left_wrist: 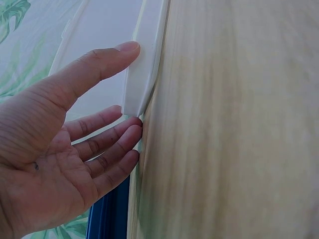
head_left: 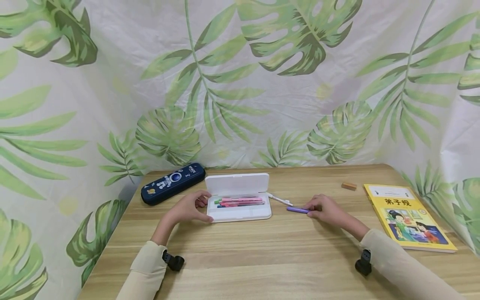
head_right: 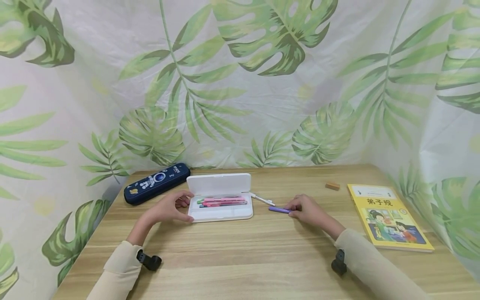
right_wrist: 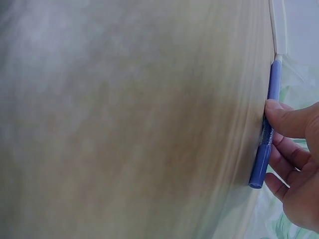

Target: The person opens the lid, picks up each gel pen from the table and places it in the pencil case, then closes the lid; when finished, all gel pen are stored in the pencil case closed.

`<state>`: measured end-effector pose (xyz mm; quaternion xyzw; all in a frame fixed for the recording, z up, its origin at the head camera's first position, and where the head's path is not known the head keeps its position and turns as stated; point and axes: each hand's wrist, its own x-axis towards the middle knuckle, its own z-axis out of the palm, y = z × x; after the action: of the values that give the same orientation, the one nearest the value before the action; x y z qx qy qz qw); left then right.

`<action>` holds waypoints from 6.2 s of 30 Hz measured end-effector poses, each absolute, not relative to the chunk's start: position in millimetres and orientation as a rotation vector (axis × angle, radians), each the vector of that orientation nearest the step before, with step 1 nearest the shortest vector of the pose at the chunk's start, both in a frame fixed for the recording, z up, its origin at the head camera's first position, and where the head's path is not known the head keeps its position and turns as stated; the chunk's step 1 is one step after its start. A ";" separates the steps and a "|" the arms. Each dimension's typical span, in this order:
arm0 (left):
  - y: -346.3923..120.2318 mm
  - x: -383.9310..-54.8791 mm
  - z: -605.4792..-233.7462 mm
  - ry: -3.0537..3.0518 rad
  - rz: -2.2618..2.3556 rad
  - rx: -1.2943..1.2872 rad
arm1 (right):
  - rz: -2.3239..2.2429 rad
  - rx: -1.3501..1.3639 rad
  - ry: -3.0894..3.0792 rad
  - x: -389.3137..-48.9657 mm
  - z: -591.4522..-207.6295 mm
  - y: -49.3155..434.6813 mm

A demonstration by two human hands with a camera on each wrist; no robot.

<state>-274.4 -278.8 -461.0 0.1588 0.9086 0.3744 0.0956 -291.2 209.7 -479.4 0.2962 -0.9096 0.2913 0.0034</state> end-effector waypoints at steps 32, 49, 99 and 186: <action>-279.0 -275.1 -463.3 2.696 1.096 0.476 | 0.982 0.945 -2.696 -294.0 -449.1 164.8; -278.8 -277.3 -465.7 2.685 1.126 0.462 | 1.106 1.045 -2.585 -297.9 -436.0 100.0; -279.0 -275.4 -463.3 2.679 1.121 0.441 | 0.674 1.143 -2.586 -312.7 -474.5 15.1; -278.0 -278.2 -463.3 2.677 1.115 0.461 | 1.090 0.982 -2.846 -341.0 -480.2 117.3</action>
<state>-278.2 -278.0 -463.3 0.1560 0.9069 0.3778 0.1024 -341.0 117.3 -480.2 0.3067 -0.8884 0.3403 -0.0302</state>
